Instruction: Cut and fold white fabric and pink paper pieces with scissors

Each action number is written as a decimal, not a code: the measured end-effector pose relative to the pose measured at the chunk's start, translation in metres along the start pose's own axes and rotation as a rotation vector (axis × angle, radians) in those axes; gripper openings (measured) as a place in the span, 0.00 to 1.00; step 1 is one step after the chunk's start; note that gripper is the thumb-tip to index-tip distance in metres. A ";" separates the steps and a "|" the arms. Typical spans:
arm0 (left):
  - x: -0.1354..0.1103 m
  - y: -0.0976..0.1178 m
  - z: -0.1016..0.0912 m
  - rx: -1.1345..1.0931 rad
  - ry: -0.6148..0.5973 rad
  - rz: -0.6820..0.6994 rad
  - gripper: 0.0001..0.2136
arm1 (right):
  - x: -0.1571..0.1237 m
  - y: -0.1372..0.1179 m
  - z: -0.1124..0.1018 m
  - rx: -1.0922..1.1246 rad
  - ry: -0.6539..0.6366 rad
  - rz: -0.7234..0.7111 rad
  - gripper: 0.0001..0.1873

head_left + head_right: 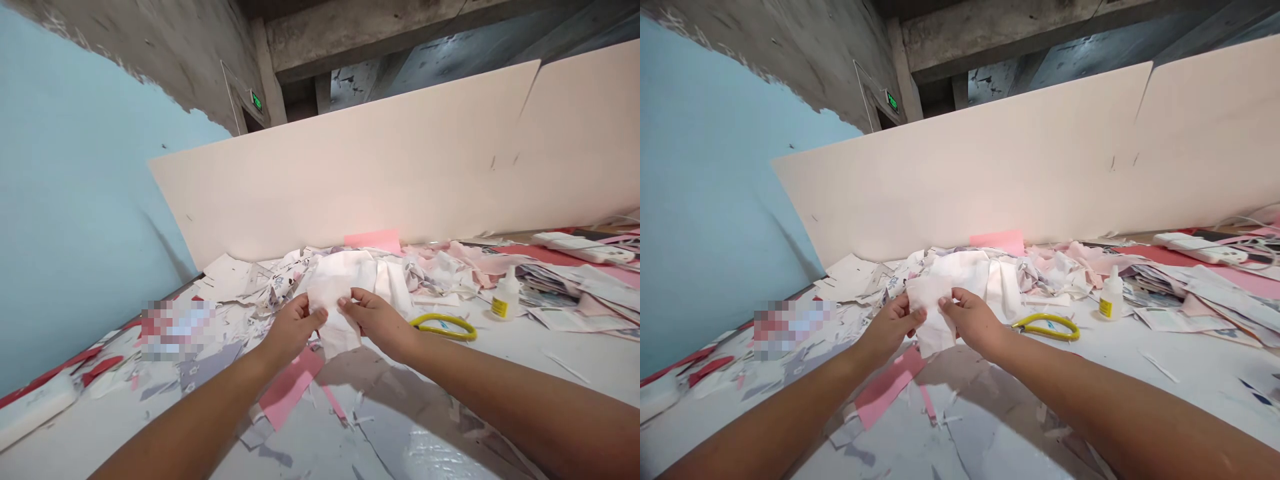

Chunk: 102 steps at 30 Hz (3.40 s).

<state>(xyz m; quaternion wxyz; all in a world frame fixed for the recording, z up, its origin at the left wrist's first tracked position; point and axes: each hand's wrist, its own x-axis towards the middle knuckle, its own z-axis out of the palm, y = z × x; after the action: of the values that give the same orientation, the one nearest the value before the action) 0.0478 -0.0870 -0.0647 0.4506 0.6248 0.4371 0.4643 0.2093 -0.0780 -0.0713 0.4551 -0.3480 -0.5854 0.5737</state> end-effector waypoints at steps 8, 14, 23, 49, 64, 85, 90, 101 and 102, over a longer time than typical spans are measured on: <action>0.001 -0.005 0.001 -0.167 0.005 0.022 0.07 | 0.000 -0.003 -0.003 0.276 -0.085 0.080 0.07; 0.002 -0.007 0.001 -0.286 0.000 -0.092 0.03 | -0.001 -0.008 -0.005 0.285 -0.102 0.106 0.08; -0.004 -0.005 -0.002 0.105 0.076 0.229 0.06 | 0.002 -0.009 -0.015 0.104 -0.063 0.056 0.04; 0.001 -0.018 0.004 -0.061 0.139 0.004 0.14 | 0.004 -0.002 -0.005 0.014 0.018 0.027 0.09; 0.001 -0.015 0.004 -0.075 0.164 0.001 0.14 | 0.008 0.004 -0.011 -0.081 0.053 -0.038 0.09; -0.002 -0.014 0.003 0.073 -0.037 -0.018 0.11 | 0.003 -0.001 -0.010 -0.344 -0.106 0.027 0.09; -0.001 -0.020 0.004 0.063 0.050 -0.001 0.11 | 0.008 -0.002 -0.015 -0.289 -0.177 0.144 0.12; -0.001 -0.010 -0.005 0.681 0.230 0.347 0.13 | -0.011 -0.006 0.000 -0.676 0.170 -0.181 0.13; -0.002 -0.009 -0.006 0.799 0.216 0.436 0.13 | -0.012 -0.005 0.005 -0.572 0.106 -0.093 0.14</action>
<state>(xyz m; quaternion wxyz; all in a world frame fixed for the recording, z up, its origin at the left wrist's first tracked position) 0.0404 -0.0862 -0.0732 0.0187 0.7747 0.4845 0.4058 0.2094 -0.0909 -0.0680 0.3942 -0.4646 -0.7140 0.3448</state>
